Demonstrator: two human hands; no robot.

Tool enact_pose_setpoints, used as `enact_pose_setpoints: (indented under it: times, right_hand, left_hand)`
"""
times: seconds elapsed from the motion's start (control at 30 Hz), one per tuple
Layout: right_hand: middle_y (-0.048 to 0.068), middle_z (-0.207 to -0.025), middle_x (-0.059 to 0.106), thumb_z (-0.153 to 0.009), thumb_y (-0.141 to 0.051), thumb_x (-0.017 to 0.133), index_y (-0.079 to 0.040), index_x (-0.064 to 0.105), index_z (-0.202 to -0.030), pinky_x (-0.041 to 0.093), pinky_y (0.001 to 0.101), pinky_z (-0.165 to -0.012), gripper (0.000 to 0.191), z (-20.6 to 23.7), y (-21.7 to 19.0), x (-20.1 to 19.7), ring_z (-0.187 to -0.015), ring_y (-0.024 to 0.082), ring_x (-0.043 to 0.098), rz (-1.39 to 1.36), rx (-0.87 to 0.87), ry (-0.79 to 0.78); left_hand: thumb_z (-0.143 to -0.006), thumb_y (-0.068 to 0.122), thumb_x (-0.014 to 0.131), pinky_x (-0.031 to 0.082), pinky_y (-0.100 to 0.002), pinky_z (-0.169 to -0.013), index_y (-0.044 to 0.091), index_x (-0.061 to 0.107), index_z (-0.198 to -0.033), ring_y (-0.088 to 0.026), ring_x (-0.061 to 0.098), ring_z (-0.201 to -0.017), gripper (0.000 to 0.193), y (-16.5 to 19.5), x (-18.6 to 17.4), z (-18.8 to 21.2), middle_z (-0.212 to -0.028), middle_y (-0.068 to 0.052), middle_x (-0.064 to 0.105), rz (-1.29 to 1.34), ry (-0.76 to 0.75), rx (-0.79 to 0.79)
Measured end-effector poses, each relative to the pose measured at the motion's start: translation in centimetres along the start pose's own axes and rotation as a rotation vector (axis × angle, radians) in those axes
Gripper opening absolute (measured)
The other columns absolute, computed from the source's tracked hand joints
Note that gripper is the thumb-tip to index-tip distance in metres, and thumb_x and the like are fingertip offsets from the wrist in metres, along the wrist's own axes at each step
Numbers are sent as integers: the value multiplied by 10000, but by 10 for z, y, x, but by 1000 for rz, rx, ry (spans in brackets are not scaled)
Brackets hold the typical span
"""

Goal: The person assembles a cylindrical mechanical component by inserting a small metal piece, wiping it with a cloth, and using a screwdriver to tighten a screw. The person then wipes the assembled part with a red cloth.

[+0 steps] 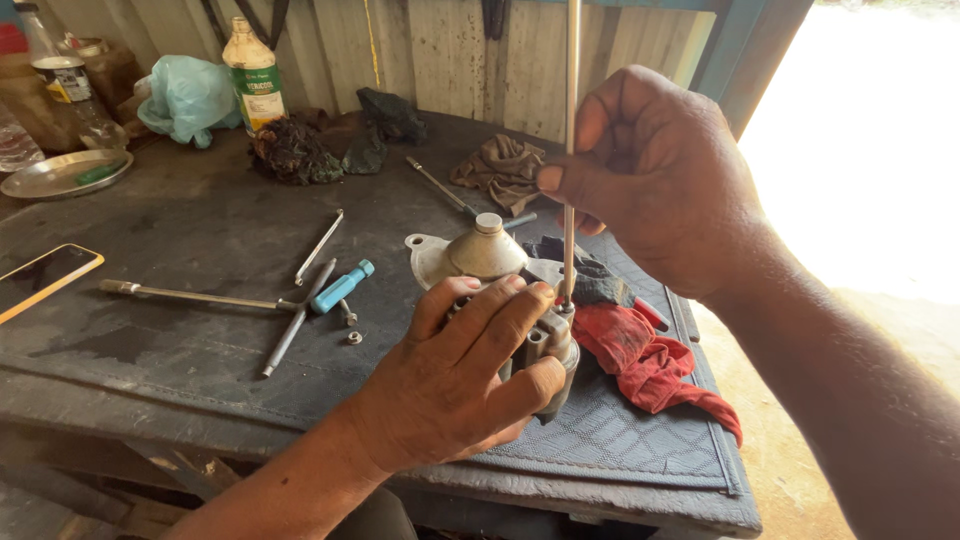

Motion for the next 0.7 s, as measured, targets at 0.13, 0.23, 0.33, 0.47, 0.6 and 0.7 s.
enact_pose_setpoints:
  times: [0.13,0.23,0.33,0.47,0.6,0.7]
  right_hand:
    - [49,-755,685,-899,-5,718,-37,598,-1095,563,254,-549,232,2,-3,-1,-644,109,677,116,-35,-13]
    - [44,-863,718,-910,32,670,-2,633,-1062,581,243,-618,160,4,1,5,-763,95,727,-202,48,-141]
    - [56,-852,775,-904,-19,678,-49,632,-1019,607,247,-601,128,3,1,5,-756,105,770,-222,52,-171]
    - [84,-758,754,-874,-46,768,-32,627,-896,588,273,-541,143,0,6,-2,-649,140,730,-47,47,-58]
    - [130,-753,704,-820,-91,863,22,598,-898,540,298,-524,299,-1,12,-1,-657,187,686,192,112,25]
    - [85,-802,711,-834,-85,821,-25,620,-993,530,274,-527,263,1,11,7,-708,143,708,76,119,-20]
  left_hand:
    - [-841,219,810,365,-527,-1127,173,529,-1234,-354,566,-1324,485,-1,-1,1,-1437,-218,540,22,-16,3]
    - [-848,218,815,364,-522,-1133,178,526,-1232,-346,569,-1330,483,0,-1,1,-1446,-209,537,22,-10,3]
    - [-857,215,814,363,-522,-1140,181,524,-1236,-345,566,-1333,479,0,-1,0,-1455,-211,528,4,-8,3]
    - [-829,226,815,368,-524,-1115,178,530,-1236,-345,569,-1321,499,0,-2,0,-1442,-215,533,32,-32,2]
    - [-847,219,813,373,-528,-1125,176,531,-1233,-346,568,-1318,481,0,-1,-2,-1448,-220,532,2,-24,16]
    - [-840,233,816,374,-526,-1128,175,530,-1241,-350,566,-1324,496,-1,-1,0,-1449,-220,532,30,-29,12]
Point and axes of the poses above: each hand's wrist, its own z-axis away from the middle knuckle, its own x-axis out of the palm, y = z × x, the point moved 6 cm from there along -z, towards the middle knuckle
